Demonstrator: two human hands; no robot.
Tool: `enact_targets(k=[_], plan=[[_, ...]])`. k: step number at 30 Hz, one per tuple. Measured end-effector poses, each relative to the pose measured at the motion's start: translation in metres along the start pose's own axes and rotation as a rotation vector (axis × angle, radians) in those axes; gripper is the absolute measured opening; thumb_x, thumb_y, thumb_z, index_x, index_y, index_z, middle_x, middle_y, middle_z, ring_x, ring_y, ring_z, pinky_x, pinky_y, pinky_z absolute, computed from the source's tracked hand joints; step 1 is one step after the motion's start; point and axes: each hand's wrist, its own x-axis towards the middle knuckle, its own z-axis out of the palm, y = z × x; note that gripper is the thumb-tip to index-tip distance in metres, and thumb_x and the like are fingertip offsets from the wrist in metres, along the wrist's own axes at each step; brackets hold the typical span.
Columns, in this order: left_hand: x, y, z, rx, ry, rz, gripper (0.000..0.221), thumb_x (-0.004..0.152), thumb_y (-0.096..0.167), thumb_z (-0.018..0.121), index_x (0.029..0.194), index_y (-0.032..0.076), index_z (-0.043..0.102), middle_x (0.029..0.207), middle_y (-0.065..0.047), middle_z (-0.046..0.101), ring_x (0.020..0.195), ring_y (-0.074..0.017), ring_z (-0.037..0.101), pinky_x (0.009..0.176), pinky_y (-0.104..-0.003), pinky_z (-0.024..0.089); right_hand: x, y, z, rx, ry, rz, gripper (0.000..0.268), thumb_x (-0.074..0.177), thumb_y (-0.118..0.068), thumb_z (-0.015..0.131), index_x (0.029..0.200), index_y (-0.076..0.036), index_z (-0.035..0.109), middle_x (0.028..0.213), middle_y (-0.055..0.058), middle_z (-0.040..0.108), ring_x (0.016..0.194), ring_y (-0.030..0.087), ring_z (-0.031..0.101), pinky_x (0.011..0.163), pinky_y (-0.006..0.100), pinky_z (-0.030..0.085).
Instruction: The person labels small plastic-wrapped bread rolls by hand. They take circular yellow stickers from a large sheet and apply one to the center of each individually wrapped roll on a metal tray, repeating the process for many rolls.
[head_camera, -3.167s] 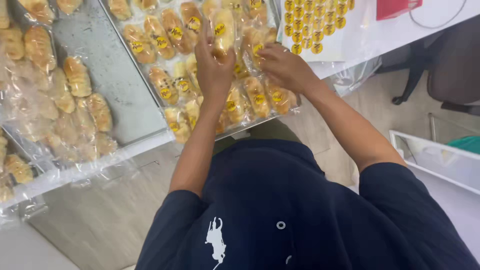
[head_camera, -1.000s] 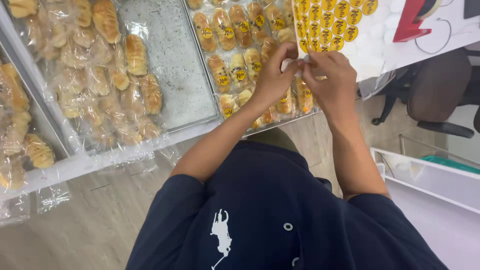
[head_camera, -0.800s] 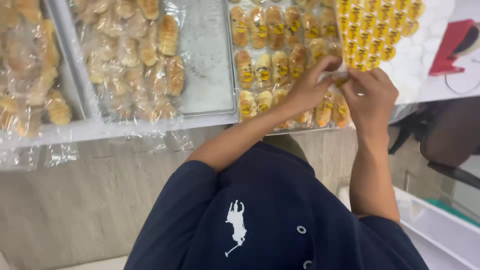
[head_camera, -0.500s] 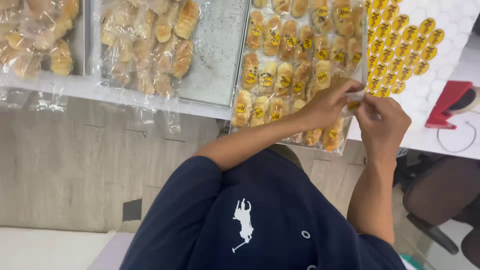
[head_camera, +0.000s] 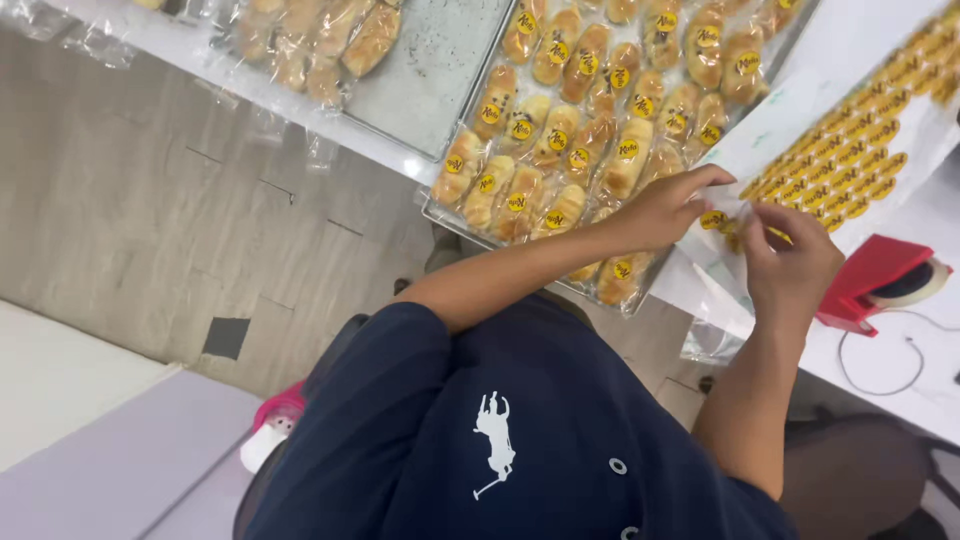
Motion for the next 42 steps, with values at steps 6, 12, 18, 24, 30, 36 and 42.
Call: enact_targets(k=[6, 12, 18, 24, 30, 36, 42], plan=[[0.026, 0.002, 0.026, -0.090, 0.013, -0.101, 0.032, 0.104, 0.017, 0.053, 0.135, 0.020, 0.061, 0.141, -0.004, 0.070, 0.131, -0.0258, 0.066, 0.105, -0.036, 0.049, 0.004, 0.030, -0.005, -0.030, 0.067, -0.026, 0.017, 0.103, 0.005, 0.073, 0.118, 0.001, 0.081, 0.104, 0.012, 0.077, 0.094, 0.016, 0.070, 0.084, 0.030, 0.062], [0.055, -0.055, 0.046, -0.021, -0.043, -0.149, 0.038, 0.104, 0.019, 0.054, 0.142, 0.018, 0.053, 0.151, -0.006, 0.063, 0.137, -0.0297, 0.063, 0.108, -0.040, 0.048, 0.011, 0.048, -0.012, -0.054, 0.180, -0.037, 0.009, 0.105, 0.001, 0.078, 0.113, -0.002, 0.080, 0.104, 0.010, 0.074, 0.092, 0.019, 0.071, 0.081, 0.029, 0.058], [-0.029, -0.009, -0.039, 0.523, -0.353, -0.017, 0.076, 0.108, 0.055, 0.052, 0.165, 0.028, 0.010, 0.167, -0.017, 0.034, 0.145, -0.0385, 0.049, 0.099, -0.052, 0.053, 0.015, 0.009, 0.015, -0.053, 0.221, -0.172, 0.019, 0.104, 0.012, 0.070, 0.116, 0.002, 0.081, 0.105, 0.015, 0.064, 0.102, 0.024, 0.064, 0.079, 0.033, 0.061], [-0.150, -0.007, -0.254, 0.624, 0.132, -0.139, 0.049, 0.110, 0.037, 0.031, 0.145, 0.014, 0.055, 0.136, -0.008, 0.061, 0.121, -0.0256, 0.055, 0.092, -0.044, 0.043, 0.009, -0.052, 0.094, 0.212, 0.045, -0.022, 0.011, 0.111, 0.007, 0.066, 0.114, -0.001, 0.072, 0.089, 0.011, 0.067, 0.082, 0.019, 0.070, 0.079, 0.030, 0.056], [-0.191, -0.028, -0.431, 1.184, 0.643, 0.083, 0.019, 0.105, 0.016, 0.063, 0.122, 0.012, 0.067, 0.105, -0.007, 0.067, 0.084, -0.0278, 0.064, 0.064, -0.041, 0.050, 0.016, -0.161, 0.166, 0.220, -0.112, -0.008, 0.011, 0.110, 0.003, 0.060, 0.115, -0.004, 0.068, 0.109, 0.011, 0.073, 0.106, 0.021, 0.074, 0.096, 0.031, 0.059], [-0.166, -0.070, -0.477, 1.368, 0.564, 0.002, 0.040, 0.091, 0.042, 0.084, 0.119, 0.019, 0.068, 0.120, -0.001, 0.062, 0.104, -0.0260, 0.054, 0.081, -0.040, 0.044, 0.017, -0.208, 0.210, 0.148, -0.117, -0.098, 0.011, 0.109, -0.005, 0.065, 0.118, -0.002, 0.071, 0.114, 0.012, 0.070, 0.108, 0.023, 0.069, 0.098, 0.034, 0.059], [-0.150, -0.088, -0.479, 1.357, 0.550, 0.092, 0.018, 0.084, 0.003, 0.074, 0.072, 0.015, 0.069, 0.118, -0.003, 0.064, 0.106, -0.0308, 0.055, 0.085, -0.043, 0.040, -0.001, -0.219, 0.219, 0.167, -0.082, 0.040, 0.009, 0.105, -0.009, 0.076, 0.111, -0.004, 0.071, 0.106, 0.010, 0.072, 0.099, 0.021, 0.072, 0.095, 0.033, 0.062]])
